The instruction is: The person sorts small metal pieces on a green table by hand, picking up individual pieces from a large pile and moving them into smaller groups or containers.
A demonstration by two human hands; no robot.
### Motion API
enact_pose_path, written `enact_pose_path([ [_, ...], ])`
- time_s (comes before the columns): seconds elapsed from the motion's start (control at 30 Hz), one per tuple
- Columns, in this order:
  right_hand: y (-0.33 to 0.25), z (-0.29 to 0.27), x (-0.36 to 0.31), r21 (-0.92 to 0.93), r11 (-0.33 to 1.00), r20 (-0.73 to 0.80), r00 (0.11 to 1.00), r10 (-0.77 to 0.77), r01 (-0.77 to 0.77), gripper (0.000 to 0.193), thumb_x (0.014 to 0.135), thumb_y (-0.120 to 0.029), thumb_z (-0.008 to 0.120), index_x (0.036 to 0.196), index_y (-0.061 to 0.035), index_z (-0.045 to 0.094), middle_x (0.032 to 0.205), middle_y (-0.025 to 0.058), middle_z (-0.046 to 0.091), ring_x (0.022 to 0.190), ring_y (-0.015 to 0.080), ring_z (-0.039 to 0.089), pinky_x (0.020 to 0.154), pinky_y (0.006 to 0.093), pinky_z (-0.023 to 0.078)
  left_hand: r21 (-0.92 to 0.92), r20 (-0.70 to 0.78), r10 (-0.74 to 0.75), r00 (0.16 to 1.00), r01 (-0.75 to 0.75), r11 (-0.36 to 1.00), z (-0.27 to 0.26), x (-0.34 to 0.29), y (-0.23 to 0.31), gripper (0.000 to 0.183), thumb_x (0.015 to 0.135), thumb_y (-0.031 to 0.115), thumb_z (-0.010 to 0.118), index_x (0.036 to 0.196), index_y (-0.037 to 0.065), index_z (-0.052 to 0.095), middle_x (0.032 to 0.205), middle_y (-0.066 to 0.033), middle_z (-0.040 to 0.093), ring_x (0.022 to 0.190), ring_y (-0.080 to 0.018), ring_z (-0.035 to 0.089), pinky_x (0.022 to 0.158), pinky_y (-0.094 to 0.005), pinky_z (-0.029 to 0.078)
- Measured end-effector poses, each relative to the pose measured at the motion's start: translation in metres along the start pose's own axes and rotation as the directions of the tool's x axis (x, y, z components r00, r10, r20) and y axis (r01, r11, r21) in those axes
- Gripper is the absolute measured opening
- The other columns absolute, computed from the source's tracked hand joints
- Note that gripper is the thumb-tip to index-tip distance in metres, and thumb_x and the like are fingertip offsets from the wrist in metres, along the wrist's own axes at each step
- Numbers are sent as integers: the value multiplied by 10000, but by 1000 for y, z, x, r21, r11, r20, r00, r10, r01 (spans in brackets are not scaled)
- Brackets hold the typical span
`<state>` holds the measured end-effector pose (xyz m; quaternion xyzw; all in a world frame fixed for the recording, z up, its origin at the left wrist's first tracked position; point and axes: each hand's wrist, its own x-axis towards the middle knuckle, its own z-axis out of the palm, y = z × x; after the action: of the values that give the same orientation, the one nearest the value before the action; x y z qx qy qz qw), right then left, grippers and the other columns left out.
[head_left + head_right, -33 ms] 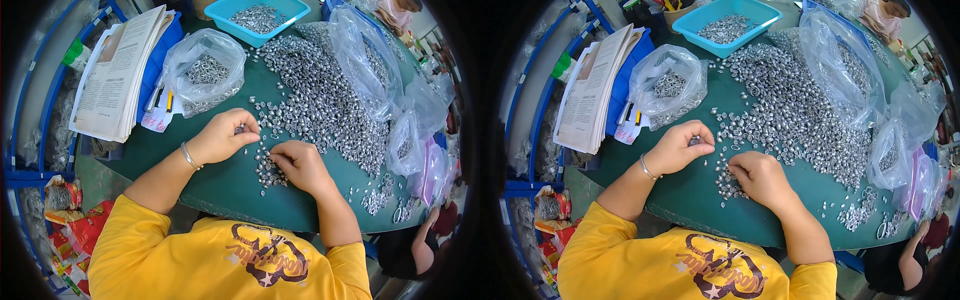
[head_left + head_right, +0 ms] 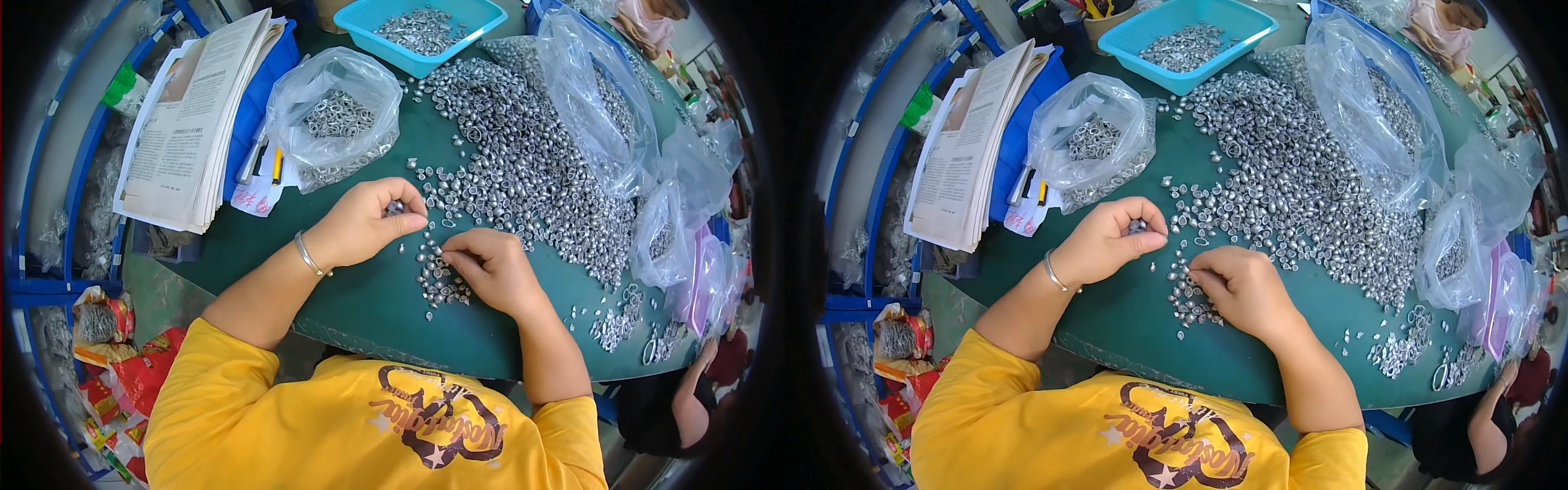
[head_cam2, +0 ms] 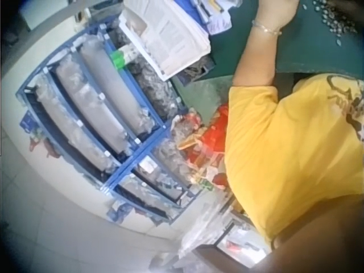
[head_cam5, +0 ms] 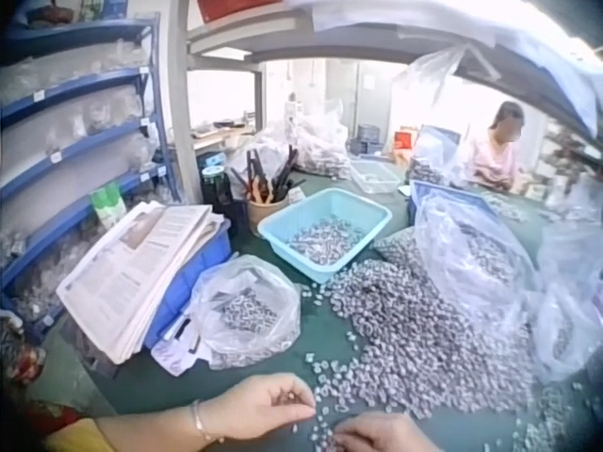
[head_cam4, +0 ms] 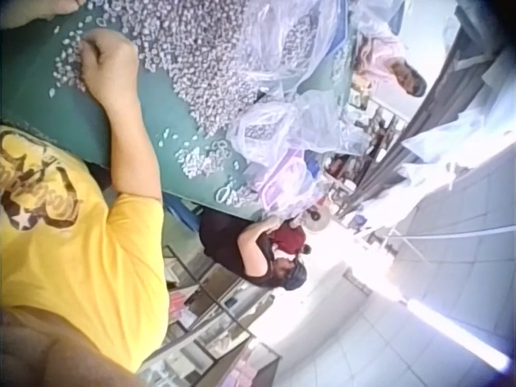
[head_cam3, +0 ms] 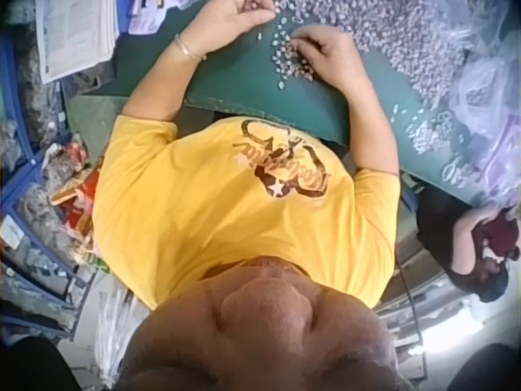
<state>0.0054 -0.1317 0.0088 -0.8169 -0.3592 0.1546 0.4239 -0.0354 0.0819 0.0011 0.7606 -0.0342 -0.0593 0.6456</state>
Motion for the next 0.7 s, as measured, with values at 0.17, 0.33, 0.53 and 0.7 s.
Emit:
enact_pose_path([
  [0.17, 5, -12, 0, 560, 828, 63, 997, -49, 5, 99, 777, -25, 664, 875, -9, 653, 801, 42, 638, 690, 77, 558, 613, 212, 444, -743, 260, -154, 953, 299, 599, 4, -3, -4, 118, 878, 77, 559, 986, 31, 555, 822, -63, 592, 624, -61, 507, 491, -163, 391],
  [0.33, 10, -11, -1, 740, 673, 77, 992, -99, 10, 80, 789, 14, 639, 869, 17, 640, 813, 51, 624, 651, 77, 535, 568, 203, 423, -731, 280, -149, 948, 311, 607, 11, -5, -4, 116, 867, 44, 550, 979, 26, 573, 869, -87, 602, 682, -110, 561, 509, -175, 422],
  [0.53, 12, -10, 1, 991, -93, 86, 985, -147, -100, 74, 831, -30, 535, 884, 19, 551, 650, 29, 455, 470, 63, 338, 415, 204, 267, -762, 258, -264, 929, 364, 536, 8, -4, -1, 272, 854, 31, 533, 1109, -61, 556, 1008, -149, 625, 865, -171, 633, 633, -199, 490],
  [0.7, 3, -15, 0, 642, 733, 71, 969, 236, -225, 61, 780, -30, 602, 826, 2, 627, 637, 13, 538, 545, 110, 496, 480, 234, 406, -718, 126, -245, 961, 259, 646, 7, -2, -1, 241, 859, 42, 557, 1087, -35, 574, 983, -120, 630, 862, -154, 626, 708, -219, 509],
])
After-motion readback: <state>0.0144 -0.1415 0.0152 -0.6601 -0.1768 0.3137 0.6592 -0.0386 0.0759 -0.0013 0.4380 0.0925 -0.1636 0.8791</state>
